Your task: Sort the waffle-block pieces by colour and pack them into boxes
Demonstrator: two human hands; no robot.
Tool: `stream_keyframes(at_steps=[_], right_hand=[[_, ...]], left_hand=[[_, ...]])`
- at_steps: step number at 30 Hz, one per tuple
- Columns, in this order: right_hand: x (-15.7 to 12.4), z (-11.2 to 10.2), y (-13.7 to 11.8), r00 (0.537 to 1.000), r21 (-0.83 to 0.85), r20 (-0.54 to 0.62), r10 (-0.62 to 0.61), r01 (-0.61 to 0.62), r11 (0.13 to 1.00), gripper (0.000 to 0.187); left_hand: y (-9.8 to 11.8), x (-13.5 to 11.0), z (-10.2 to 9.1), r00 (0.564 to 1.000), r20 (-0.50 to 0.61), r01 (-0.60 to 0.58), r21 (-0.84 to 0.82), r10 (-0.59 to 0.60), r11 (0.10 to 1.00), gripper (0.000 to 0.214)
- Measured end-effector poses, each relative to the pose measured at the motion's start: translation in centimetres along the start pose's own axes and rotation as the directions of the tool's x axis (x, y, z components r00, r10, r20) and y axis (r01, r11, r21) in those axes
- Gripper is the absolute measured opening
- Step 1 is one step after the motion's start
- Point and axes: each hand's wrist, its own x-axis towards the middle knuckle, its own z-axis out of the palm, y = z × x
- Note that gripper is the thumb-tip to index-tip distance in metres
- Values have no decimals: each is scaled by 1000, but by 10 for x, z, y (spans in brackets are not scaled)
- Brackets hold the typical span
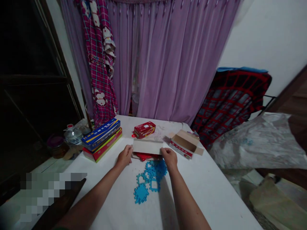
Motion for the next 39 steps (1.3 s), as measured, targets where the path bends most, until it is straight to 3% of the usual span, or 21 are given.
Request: stream_keyframes(at_steps=[3, 7, 11, 15, 19, 24, 28, 32, 39], right_hand=[[-6, -2, 12, 996, 48, -28, 88, -87, 995, 40], [-7, -8, 17, 982, 125, 34, 184, -187, 974, 34], [2, -17, 13, 946, 171, 181, 268, -298, 939, 23], [6, -22, 5, 920, 200, 275, 281, -340, 919, 20], [-7, -23, 3, 946, 288, 270, 177, -255, 923, 24], [-33, -21, 12, 986, 400, 170, 3, -72, 914, 43], [-52, -20, 23, 992, 440, 103, -73, 20, 898, 42], [-58, -18, 27, 983, 474, 25, -182, 149, 868, 46], [-28, -28, -3, 950, 476, -98, -297, 307, 824, 48]], left_hand=[[3, -1, 17, 990, -23, 137, -43, -138, 990, 17], [5, 12, 12, 955, 96, 292, -128, -281, 948, 21], [6, 37, -6, 914, 287, 336, -130, -289, 933, 18], [10, 50, -14, 906, 360, 295, -158, -223, 942, 17], [9, 36, -9, 932, 343, 215, -259, -118, 942, 4], [-3, 7, 6, 979, 203, 56, -372, 22, 926, 37], [-10, -9, 12, 993, 67, -86, -217, 102, 972, 47], [-4, -17, 1, 990, -10, -142, -77, 142, 987, 49], [32, 8, -33, 970, -46, -243, -139, 239, 960, 46]])
